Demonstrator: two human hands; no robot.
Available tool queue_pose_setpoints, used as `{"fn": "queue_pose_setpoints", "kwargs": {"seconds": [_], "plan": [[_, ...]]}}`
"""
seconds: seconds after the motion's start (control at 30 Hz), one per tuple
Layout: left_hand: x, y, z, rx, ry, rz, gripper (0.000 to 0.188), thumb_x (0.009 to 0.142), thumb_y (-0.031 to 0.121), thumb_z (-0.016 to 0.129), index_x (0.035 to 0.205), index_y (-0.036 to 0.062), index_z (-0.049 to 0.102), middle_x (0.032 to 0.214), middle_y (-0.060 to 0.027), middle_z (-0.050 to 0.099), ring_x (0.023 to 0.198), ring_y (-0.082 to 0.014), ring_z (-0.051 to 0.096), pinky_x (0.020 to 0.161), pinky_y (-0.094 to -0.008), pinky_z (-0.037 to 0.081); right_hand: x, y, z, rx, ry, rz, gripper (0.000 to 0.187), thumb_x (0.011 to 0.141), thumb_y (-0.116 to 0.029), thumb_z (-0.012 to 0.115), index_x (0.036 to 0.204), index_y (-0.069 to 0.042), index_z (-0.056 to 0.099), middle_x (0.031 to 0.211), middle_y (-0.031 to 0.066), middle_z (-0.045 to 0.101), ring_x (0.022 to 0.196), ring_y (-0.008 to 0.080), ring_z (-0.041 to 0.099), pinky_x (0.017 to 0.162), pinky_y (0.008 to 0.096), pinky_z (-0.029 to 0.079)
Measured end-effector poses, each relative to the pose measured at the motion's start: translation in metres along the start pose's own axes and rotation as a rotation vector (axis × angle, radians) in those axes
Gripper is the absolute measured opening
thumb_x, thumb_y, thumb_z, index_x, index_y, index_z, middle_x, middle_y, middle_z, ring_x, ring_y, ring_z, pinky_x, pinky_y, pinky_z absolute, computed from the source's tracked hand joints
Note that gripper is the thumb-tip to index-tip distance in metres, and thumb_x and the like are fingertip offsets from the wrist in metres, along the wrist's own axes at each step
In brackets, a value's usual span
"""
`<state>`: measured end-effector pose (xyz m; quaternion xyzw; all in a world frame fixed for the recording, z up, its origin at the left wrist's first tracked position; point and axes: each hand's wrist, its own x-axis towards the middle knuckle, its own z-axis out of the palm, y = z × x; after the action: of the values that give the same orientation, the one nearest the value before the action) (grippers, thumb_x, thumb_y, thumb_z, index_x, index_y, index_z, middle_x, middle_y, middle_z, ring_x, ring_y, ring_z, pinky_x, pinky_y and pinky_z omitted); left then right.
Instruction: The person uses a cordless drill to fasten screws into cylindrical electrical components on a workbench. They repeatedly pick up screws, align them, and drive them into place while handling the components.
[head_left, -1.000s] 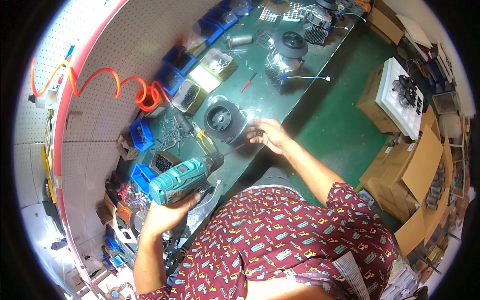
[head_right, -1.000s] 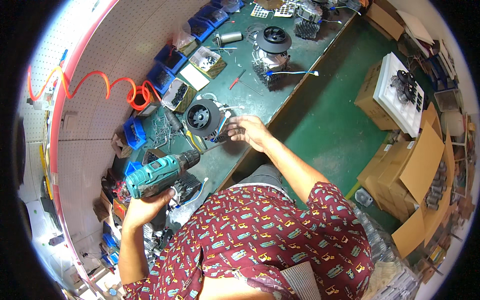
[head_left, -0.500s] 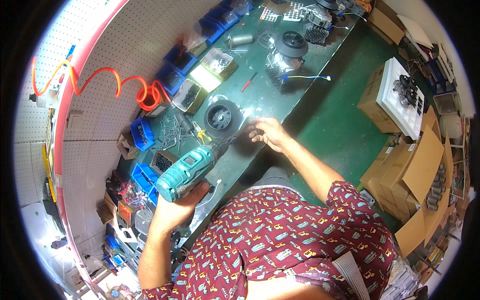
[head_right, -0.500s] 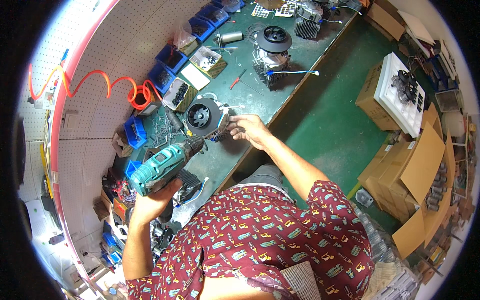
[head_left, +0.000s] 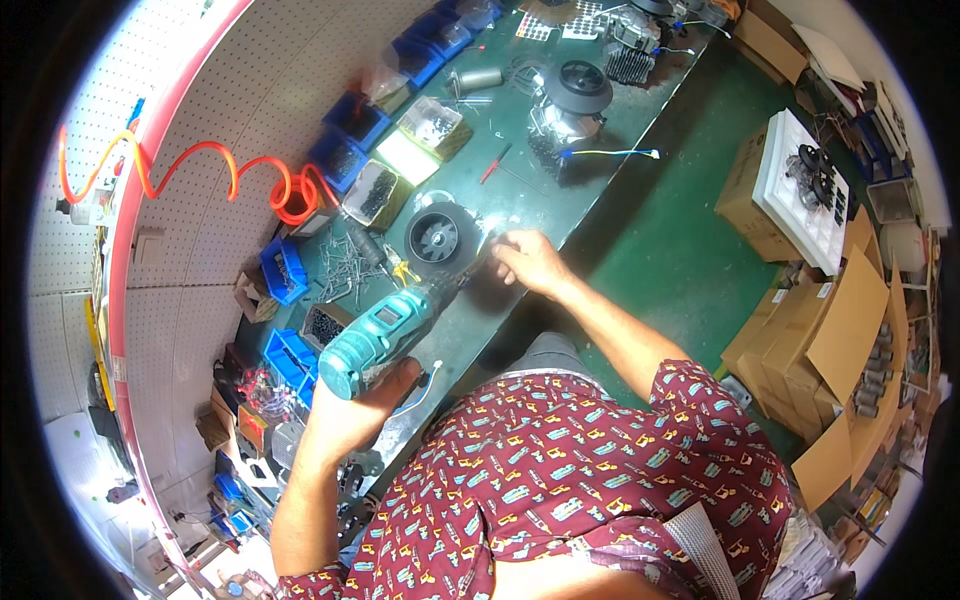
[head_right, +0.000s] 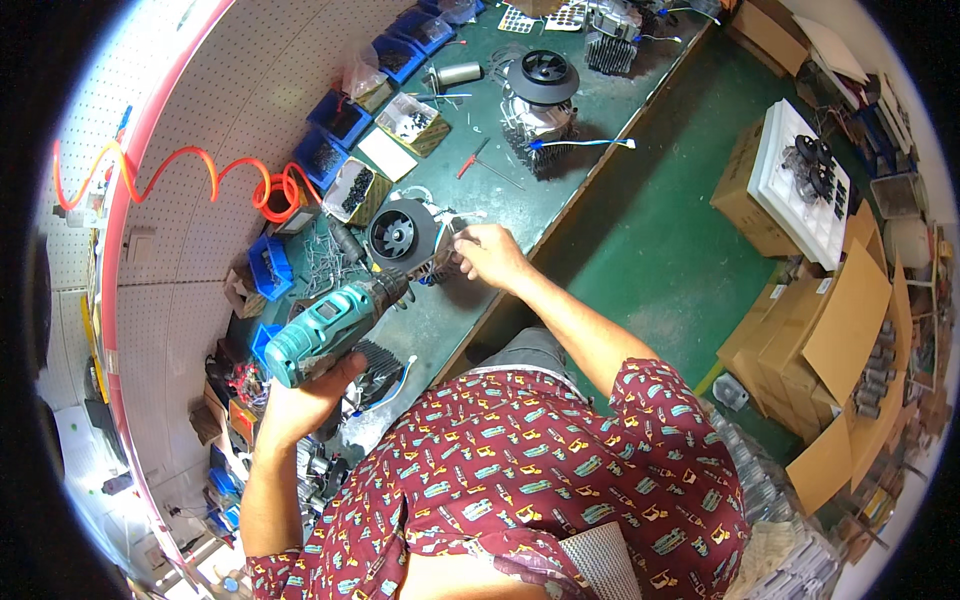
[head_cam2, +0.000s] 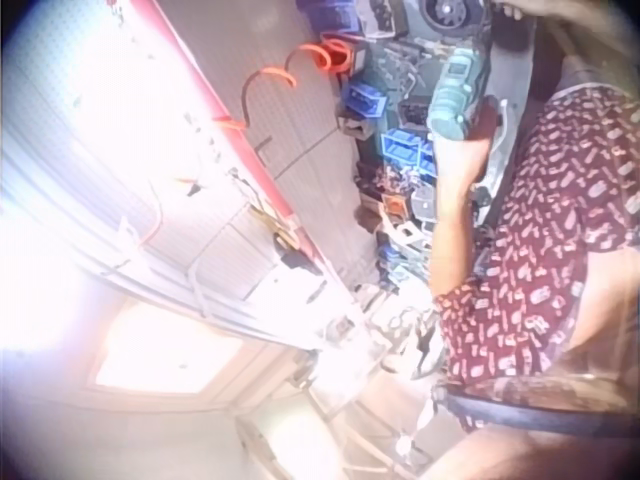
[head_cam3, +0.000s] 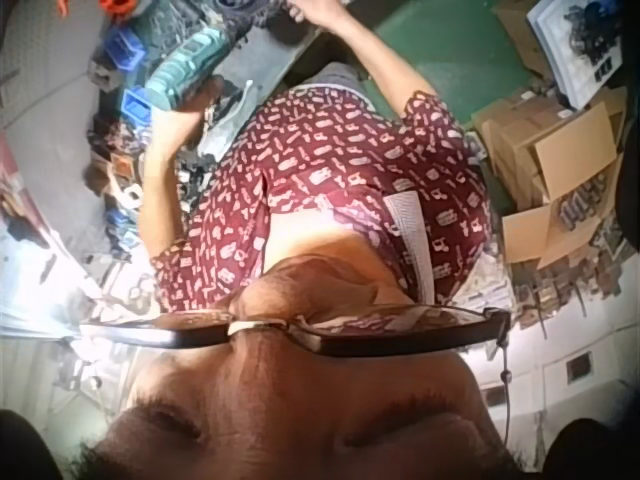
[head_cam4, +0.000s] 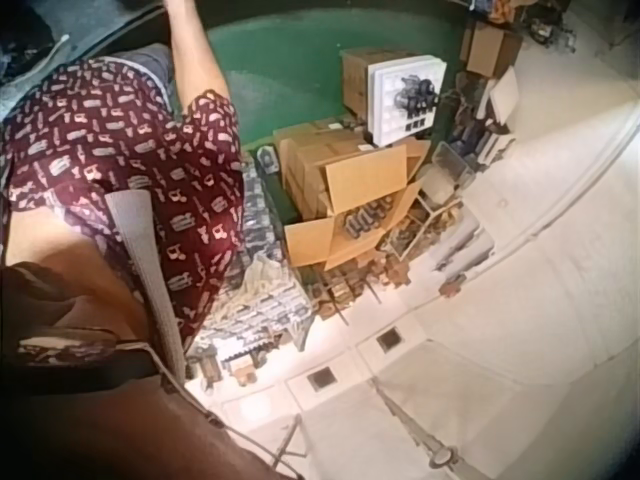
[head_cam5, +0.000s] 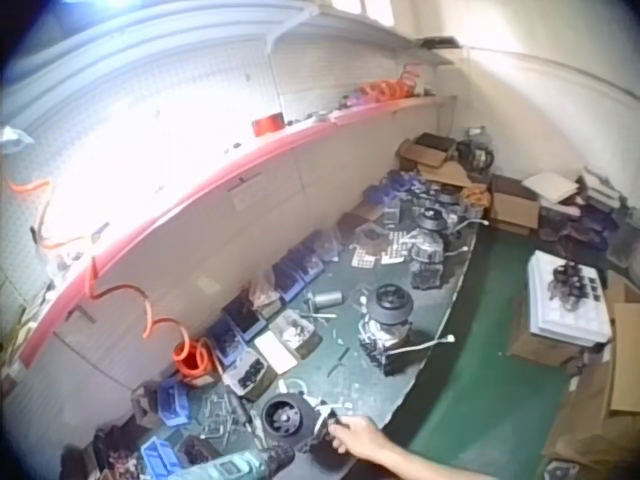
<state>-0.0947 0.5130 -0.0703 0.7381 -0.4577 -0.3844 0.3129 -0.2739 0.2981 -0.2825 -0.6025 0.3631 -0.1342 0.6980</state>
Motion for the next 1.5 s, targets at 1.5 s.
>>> {"fn": "queue_pose_setpoints", "kwargs": {"seconds": [1.5], "plan": [[0.112, 0.07, -0.032, 0.616, -0.408, 0.078, 0.036, 0.075, 0.014, 0.072, 0.108, 0.0018, 0.064, 0.089, -0.0137, 0.068, 0.081, -0.0268, 0.065, 0.08, -0.0389, 0.055, 0.008, 0.042, 0.027, -0.338, 0.26, -0.438, 0.017, 0.079, -0.007, 0.069, 0.093, -0.001, 0.061, 0.091, 0.0159, 0.062, 0.086, 0.0356, 0.063, 0.077, 0.0413, 0.051]]}}
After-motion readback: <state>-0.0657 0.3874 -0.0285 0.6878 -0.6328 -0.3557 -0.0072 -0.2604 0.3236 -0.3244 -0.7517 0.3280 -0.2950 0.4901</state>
